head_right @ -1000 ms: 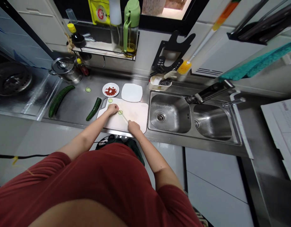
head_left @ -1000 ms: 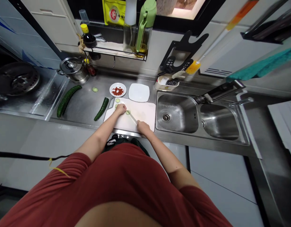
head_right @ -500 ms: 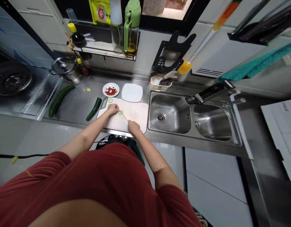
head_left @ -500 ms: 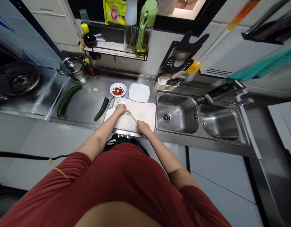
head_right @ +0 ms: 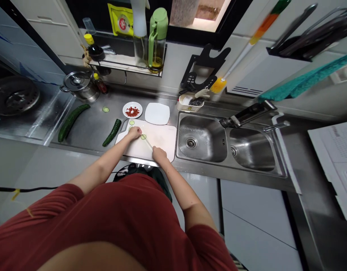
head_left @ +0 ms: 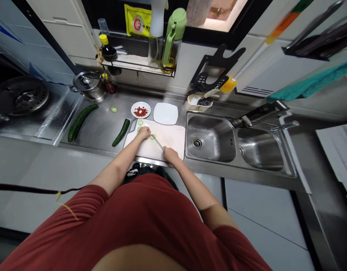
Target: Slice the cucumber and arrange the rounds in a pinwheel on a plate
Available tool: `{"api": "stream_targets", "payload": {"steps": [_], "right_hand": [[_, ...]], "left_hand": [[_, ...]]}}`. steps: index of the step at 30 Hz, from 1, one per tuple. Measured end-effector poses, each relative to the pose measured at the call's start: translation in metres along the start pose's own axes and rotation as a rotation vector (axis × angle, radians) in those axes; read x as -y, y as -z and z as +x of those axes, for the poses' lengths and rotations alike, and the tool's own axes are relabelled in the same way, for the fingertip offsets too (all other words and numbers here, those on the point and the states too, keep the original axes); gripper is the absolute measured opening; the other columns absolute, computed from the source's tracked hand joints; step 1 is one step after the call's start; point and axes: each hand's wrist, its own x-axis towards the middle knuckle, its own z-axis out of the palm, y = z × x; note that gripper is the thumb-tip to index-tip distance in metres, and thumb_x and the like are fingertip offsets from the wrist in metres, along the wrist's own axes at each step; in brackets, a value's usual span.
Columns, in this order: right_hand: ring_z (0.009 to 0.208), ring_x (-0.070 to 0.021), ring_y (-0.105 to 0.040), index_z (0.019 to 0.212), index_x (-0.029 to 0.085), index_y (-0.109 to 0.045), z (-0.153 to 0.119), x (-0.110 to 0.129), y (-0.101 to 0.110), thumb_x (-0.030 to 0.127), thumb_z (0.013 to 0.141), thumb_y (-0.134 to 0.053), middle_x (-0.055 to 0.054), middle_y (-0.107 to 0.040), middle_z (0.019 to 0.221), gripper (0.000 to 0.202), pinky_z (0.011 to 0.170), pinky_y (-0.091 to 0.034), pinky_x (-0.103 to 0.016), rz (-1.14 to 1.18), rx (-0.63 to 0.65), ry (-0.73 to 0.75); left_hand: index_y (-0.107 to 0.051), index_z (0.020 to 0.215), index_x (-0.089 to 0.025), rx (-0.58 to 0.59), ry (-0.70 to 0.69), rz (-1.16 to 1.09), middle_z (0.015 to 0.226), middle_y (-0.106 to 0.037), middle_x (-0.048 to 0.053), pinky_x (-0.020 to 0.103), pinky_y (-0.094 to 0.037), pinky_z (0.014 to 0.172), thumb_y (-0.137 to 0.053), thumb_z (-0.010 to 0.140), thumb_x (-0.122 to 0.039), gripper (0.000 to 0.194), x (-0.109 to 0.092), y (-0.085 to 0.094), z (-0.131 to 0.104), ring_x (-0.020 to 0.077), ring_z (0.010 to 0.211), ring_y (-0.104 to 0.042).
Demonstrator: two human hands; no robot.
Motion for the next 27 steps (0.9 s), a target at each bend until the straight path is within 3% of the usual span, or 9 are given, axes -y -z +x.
{"api": "stream_targets", "payload": {"steps": [27], "right_hand": [[0.1,-0.0258,-0.064,0.117,0.017,-0.053,-0.0014,0.0017,0.0032,0.019,0.093,-0.036,-0.015,-0.065,0.11,0.03,0.077,-0.048,-0.033,0.007,0.017,-0.019]], "left_hand": [[-0.071,0.087,-0.018,0.016,0.032,-0.006,0.096,-0.073,0.005,0.021,-0.046,0.076,-0.07,0.068,-0.016,0.018,-0.0029,0.0014,-0.0002,0.0155,0.088,-0.064]]}}
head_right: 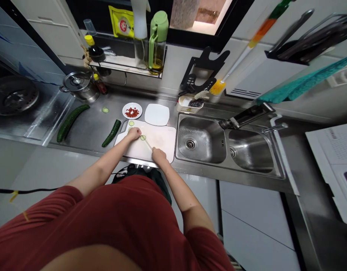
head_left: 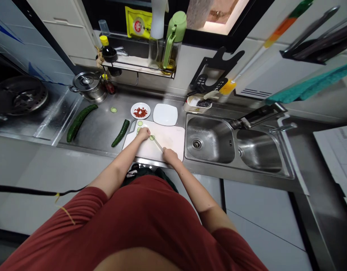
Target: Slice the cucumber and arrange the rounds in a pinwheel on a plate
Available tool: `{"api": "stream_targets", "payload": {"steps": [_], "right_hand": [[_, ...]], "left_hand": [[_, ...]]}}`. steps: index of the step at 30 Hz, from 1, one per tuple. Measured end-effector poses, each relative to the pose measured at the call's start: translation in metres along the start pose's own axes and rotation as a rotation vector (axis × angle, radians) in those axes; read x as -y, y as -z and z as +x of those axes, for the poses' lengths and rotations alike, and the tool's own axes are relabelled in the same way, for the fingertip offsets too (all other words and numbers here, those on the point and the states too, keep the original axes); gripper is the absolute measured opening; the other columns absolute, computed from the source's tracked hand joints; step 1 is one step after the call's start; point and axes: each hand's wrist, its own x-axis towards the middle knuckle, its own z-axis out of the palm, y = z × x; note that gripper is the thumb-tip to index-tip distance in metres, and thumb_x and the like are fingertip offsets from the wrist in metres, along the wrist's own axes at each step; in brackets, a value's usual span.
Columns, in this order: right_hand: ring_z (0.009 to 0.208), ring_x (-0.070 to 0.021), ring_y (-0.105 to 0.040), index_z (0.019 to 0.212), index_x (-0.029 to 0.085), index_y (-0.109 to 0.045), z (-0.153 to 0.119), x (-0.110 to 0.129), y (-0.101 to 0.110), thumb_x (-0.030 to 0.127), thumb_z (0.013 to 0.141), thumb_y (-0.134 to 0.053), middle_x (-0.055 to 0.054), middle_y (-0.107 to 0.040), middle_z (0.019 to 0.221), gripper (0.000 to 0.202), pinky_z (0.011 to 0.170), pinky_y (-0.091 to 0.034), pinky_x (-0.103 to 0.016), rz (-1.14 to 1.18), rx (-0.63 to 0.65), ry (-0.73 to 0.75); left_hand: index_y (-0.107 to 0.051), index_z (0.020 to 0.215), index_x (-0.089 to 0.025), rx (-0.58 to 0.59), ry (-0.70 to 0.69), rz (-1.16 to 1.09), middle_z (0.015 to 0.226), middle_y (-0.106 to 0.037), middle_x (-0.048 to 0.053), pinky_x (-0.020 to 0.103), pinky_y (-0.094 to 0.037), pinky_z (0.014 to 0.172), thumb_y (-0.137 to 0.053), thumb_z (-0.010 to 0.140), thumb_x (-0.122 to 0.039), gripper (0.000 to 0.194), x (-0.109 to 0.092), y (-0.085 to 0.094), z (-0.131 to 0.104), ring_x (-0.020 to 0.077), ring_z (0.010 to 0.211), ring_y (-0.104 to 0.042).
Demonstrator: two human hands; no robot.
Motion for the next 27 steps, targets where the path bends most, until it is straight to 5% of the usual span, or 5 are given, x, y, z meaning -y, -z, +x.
{"api": "stream_targets", "payload": {"steps": [27], "right_hand": [[0.101,-0.0267,-0.065,0.119,0.017,-0.051,-0.022,-0.015,-0.012,0.022,0.095,-0.036,-0.016,-0.066,0.107,0.029,0.077,-0.048,-0.034,-0.013,0.028,-0.014]], "left_hand": [[-0.071,0.088,-0.019,-0.013,-0.003,-0.021,0.095,-0.073,0.004,0.019,-0.045,0.075,-0.07,0.068,-0.016,0.019,0.0,0.002,-0.004,0.0136,0.086,-0.064]]}}
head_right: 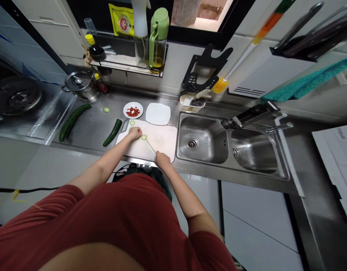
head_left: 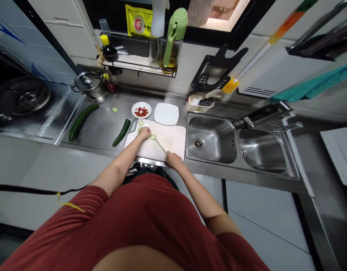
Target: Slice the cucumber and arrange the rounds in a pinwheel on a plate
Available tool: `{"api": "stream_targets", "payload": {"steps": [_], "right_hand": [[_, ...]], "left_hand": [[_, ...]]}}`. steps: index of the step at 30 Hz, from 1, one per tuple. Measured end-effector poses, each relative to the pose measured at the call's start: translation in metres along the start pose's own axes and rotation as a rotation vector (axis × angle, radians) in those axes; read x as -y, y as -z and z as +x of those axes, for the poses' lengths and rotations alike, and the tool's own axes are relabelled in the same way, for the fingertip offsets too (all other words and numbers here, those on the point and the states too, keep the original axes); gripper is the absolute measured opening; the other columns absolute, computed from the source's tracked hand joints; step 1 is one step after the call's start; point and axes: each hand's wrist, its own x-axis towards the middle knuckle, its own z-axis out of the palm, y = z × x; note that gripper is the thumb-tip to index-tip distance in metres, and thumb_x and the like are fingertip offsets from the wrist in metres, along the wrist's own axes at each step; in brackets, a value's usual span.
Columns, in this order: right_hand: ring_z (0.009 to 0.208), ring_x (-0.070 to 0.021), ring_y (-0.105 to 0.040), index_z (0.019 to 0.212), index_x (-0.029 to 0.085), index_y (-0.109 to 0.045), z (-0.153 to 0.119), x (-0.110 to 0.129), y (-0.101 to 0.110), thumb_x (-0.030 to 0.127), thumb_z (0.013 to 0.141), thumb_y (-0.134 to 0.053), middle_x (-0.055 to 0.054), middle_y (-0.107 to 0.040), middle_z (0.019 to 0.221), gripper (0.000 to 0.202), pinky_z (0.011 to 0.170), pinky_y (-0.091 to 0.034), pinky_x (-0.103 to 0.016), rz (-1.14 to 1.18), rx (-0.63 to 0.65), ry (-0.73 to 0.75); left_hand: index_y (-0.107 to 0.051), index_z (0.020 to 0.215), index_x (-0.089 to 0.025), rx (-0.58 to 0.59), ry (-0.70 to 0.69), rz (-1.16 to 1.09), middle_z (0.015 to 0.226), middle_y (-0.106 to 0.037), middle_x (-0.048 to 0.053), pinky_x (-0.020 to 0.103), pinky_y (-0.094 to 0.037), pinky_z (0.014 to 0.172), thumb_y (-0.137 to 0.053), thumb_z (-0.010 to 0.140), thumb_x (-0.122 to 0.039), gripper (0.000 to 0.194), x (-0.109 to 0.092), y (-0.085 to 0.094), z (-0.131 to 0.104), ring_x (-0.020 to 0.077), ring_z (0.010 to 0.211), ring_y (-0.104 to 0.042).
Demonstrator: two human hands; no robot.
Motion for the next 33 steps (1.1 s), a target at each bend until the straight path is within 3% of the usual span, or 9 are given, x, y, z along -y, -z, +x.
{"api": "stream_targets", "payload": {"steps": [12,23,33], "right_hand": [[0.1,-0.0256,-0.064,0.119,0.017,-0.051,0.001,0.003,0.002,0.021,0.096,-0.035,-0.016,-0.066,0.108,0.028,0.078,-0.047,-0.033,-0.004,-0.008,0.004],[0.101,-0.0252,-0.064,0.117,0.017,-0.053,0.018,0.015,0.01,0.019,0.095,-0.036,-0.015,-0.065,0.109,0.028,0.078,-0.047,-0.032,0.021,-0.027,0.004],[0.099,-0.0257,-0.064,0.116,0.017,-0.052,0.021,0.014,0.004,0.019,0.093,-0.037,-0.015,-0.066,0.107,0.028,0.077,-0.048,-0.033,0.007,-0.046,0.008]], "left_hand": [[-0.071,0.088,-0.018,0.004,0.007,0.019,0.096,-0.073,0.004,0.02,-0.045,0.075,-0.071,0.067,-0.015,0.021,0.0,-0.001,0.002,0.0146,0.086,-0.064],[-0.071,0.088,-0.018,0.001,0.012,0.028,0.095,-0.073,0.004,0.02,-0.046,0.076,-0.071,0.068,-0.016,0.02,-0.002,0.0,-0.001,0.0147,0.086,-0.064],[-0.071,0.087,-0.019,-0.006,-0.004,0.028,0.095,-0.072,0.005,0.022,-0.046,0.078,-0.07,0.068,-0.016,0.019,-0.001,0.0,0.0,0.0159,0.088,-0.064]]}}
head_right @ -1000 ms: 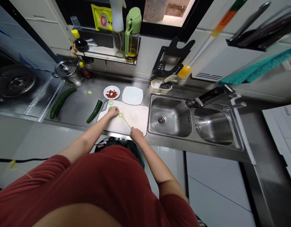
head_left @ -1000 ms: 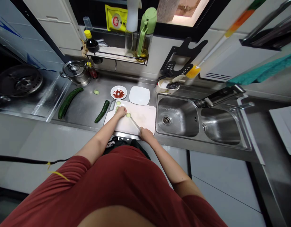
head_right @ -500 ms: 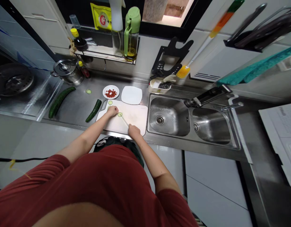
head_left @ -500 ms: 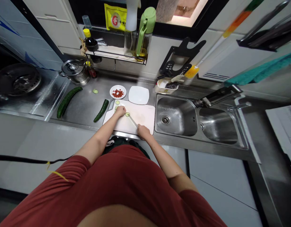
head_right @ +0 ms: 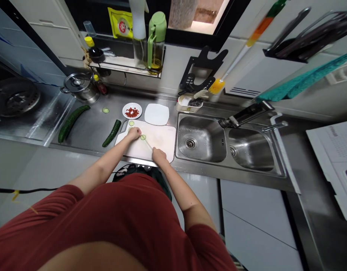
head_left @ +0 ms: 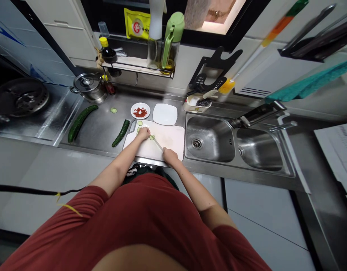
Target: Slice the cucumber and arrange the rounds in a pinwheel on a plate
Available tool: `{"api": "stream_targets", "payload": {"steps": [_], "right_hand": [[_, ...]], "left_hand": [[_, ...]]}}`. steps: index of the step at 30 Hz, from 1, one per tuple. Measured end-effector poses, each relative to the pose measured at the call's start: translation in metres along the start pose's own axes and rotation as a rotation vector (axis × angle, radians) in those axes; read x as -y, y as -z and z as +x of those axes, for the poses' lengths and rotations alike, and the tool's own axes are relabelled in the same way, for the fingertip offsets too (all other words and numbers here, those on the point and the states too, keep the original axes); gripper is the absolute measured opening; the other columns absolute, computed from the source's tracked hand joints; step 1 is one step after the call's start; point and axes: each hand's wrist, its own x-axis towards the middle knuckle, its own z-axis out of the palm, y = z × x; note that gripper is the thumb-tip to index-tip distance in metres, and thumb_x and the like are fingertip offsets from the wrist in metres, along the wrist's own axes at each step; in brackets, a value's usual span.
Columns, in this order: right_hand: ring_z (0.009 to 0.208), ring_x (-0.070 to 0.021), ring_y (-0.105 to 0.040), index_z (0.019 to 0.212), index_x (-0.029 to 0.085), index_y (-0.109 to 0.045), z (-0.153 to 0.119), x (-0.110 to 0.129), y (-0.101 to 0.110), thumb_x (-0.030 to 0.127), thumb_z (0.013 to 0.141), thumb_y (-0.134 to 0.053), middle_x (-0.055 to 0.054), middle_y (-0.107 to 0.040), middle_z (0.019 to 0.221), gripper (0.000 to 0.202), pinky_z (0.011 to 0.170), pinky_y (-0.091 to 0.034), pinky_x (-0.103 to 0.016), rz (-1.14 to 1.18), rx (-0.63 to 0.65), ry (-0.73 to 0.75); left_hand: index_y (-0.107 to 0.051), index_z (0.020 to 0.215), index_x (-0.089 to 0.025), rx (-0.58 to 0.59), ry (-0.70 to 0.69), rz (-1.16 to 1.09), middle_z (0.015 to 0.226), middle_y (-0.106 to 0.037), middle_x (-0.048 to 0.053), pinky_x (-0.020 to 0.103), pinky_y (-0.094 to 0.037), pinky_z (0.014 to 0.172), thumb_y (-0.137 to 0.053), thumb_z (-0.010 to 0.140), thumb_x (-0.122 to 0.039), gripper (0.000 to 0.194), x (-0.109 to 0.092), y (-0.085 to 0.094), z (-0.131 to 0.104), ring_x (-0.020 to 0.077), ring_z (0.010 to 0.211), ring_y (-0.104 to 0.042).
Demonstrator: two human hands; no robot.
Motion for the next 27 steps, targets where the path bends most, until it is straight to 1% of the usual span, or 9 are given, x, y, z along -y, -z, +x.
{"api": "stream_targets", "payload": {"steps": [11,17,24,27], "right_hand": [[0.101,-0.0263,-0.064,0.118,0.016,-0.052,-0.017,-0.01,-0.003,0.018,0.094,-0.035,-0.017,-0.066,0.107,0.03,0.078,-0.048,-0.034,-0.012,-0.005,0.013],[0.099,-0.0273,-0.065,0.117,0.016,-0.053,-0.018,-0.014,-0.007,0.021,0.095,-0.035,-0.017,-0.066,0.108,0.029,0.077,-0.048,-0.035,-0.012,0.011,-0.008],[0.097,-0.0264,-0.065,0.117,0.017,-0.053,-0.023,-0.02,-0.014,0.024,0.096,-0.035,-0.016,-0.066,0.106,0.028,0.077,-0.046,-0.034,0.023,-0.005,-0.018],[0.097,-0.0256,-0.063,0.118,0.017,-0.053,-0.028,-0.025,-0.02,0.027,0.096,-0.036,-0.016,-0.066,0.106,0.029,0.077,-0.044,-0.032,0.06,-0.053,-0.011]], "left_hand": [[-0.068,0.086,-0.016,-0.078,-0.075,-0.087,0.089,-0.071,0.004,0.022,-0.044,0.075,-0.065,0.073,-0.013,0.014,0.007,-0.007,-0.006,0.0141,0.081,-0.062],[-0.068,0.084,-0.017,-0.095,-0.102,-0.041,0.09,-0.071,0.005,0.024,-0.043,0.076,-0.064,0.075,-0.015,0.011,0.008,-0.009,-0.006,0.0161,0.084,-0.061],[-0.066,0.088,-0.018,-0.122,-0.106,0.012,0.095,-0.07,0.007,0.026,-0.042,0.08,-0.056,0.082,-0.016,0.013,0.003,-0.011,-0.011,0.0186,0.091,-0.061],[-0.065,0.088,-0.017,-0.136,-0.11,0.023,0.095,-0.068,0.009,0.028,-0.042,0.081,-0.055,0.084,-0.021,0.011,0.001,-0.013,-0.015,0.0195,0.091,-0.061]]}}
